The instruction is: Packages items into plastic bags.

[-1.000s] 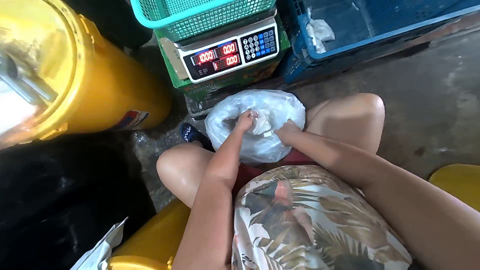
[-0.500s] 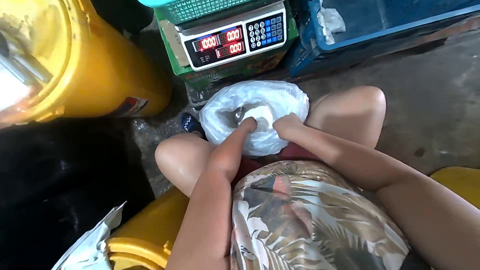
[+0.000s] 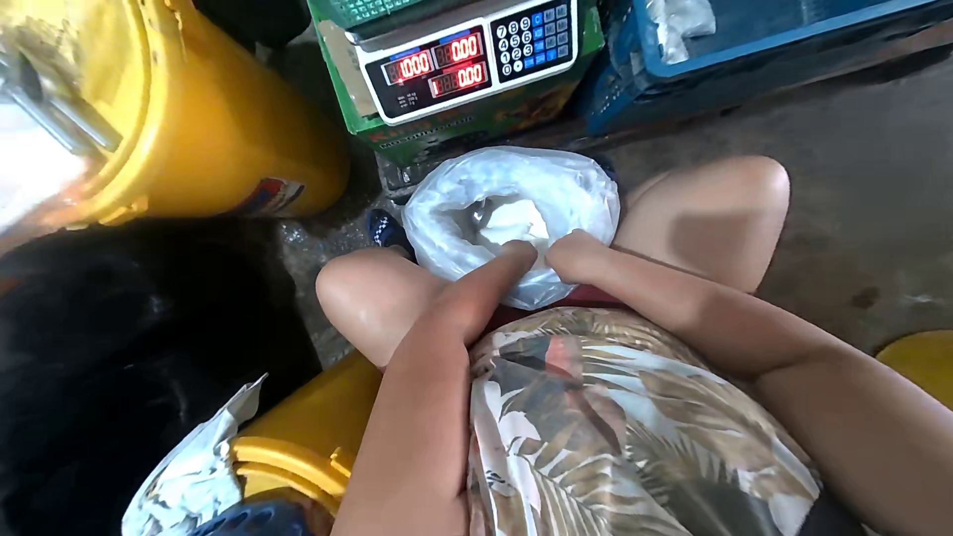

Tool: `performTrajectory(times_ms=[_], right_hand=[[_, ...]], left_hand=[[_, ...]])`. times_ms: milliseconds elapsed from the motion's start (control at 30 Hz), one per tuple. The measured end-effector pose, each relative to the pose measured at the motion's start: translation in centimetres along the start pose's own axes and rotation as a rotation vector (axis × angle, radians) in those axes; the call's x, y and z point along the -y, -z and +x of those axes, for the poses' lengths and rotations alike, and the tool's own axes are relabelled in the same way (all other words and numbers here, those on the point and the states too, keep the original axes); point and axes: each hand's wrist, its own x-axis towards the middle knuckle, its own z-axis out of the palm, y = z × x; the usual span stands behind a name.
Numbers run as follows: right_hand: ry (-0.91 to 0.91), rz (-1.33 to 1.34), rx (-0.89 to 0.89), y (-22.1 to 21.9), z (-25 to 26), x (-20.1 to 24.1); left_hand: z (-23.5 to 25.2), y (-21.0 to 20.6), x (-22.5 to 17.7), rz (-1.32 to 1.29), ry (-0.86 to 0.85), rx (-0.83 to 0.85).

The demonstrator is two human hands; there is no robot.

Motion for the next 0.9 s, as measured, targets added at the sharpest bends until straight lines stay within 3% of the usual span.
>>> performTrajectory(times_ms=[33,100,233,467,733,900], right_hand=[[-0.001,0.003,-0.002,0.2,0.0,-0.3],[-0.002,0.004,0.008,0.8,0.2,-1.0],[-0.002,0.111,-0.028,0.9,0.8,-2.1],[-0.099,0.483,-0.355,1.7,3.9,-3.5],[-0.06,0.683,-0.428,4.8,6.7,0.6],[-0.252,0.647,-0.244,6.8,6.5,2.8]], left_hand=[[1.3,-0.9,1.7,-0.031,-0.032,-0.14],[1.6,-0.7,3.3,-0.103,0.022,-0.263],[-2.0,0.5,3.3,-0.116,0.197,-0.246],[-6.4,0.2,4.6,0.024,-0.034,-0.418],[-8.4,-4.1,7.5,0.128,-0.343,-0.635],[-8.2,-4.1,7.2,0.095,-0.37,-0.663]])
